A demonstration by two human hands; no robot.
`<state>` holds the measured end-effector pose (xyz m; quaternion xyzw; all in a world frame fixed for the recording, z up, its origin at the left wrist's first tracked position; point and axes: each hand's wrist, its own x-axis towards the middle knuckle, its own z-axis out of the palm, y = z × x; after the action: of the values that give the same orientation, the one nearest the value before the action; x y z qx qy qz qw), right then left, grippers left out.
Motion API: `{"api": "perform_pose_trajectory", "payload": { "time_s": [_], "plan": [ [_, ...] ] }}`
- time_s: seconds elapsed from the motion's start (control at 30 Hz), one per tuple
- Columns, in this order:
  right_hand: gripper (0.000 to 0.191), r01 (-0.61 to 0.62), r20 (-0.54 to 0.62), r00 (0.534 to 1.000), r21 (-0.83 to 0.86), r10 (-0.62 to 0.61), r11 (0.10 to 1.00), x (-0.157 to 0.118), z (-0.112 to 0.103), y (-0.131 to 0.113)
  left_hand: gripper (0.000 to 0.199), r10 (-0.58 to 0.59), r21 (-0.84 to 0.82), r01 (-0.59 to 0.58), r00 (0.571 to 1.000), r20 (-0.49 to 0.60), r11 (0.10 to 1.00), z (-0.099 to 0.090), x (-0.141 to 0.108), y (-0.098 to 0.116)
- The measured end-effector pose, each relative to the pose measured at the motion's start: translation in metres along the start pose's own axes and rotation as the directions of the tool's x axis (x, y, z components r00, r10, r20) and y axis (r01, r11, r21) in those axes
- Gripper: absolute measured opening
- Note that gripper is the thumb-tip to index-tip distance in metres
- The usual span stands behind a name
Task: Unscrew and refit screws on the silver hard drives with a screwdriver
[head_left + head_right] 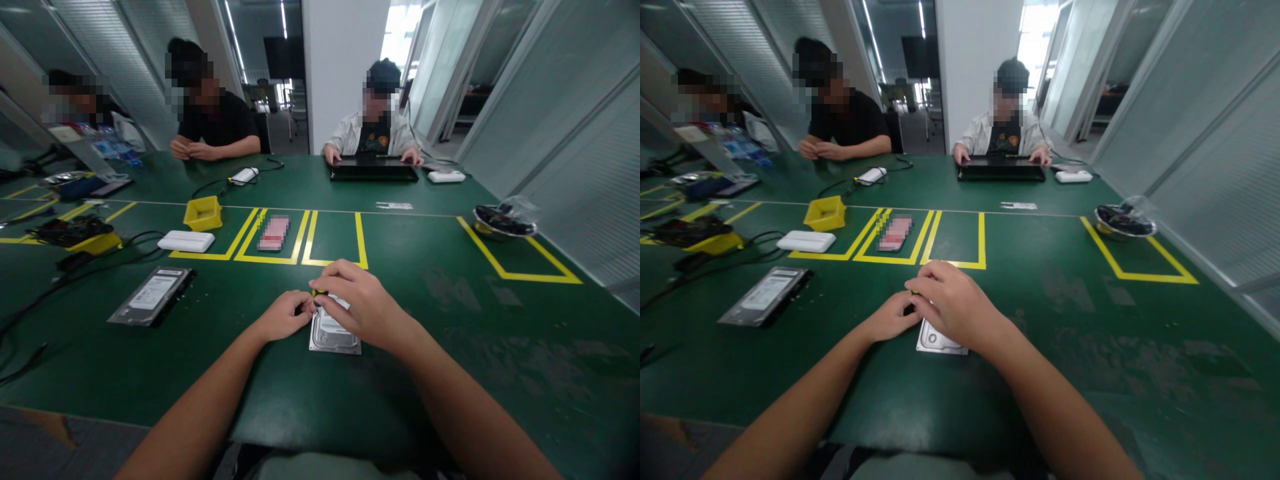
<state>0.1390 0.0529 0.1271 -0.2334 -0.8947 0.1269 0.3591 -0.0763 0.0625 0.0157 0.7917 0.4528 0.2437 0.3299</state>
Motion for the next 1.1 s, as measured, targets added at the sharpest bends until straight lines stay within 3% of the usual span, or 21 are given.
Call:
{"api": "perform_pose_trajectory", "payload": {
  "time_s": [0.73,1.1],
  "plan": [
    [0.023,0.061,-0.044,0.997,-0.018,-0.062,0.998,-0.0016,0.0015,0.0038,0.007,0.048,0.028,-0.048,0.999,0.013,0.998,0.0009,0.0003,-0.0039],
    [0.022,0.122,-0.066,0.990,0.000,-0.121,0.993,-0.0007,0.0015,0.0057,0.007,0.016,0.036,-0.017,0.999,0.029,0.999,-0.0008,0.0006,0.0003]
  ]
}}
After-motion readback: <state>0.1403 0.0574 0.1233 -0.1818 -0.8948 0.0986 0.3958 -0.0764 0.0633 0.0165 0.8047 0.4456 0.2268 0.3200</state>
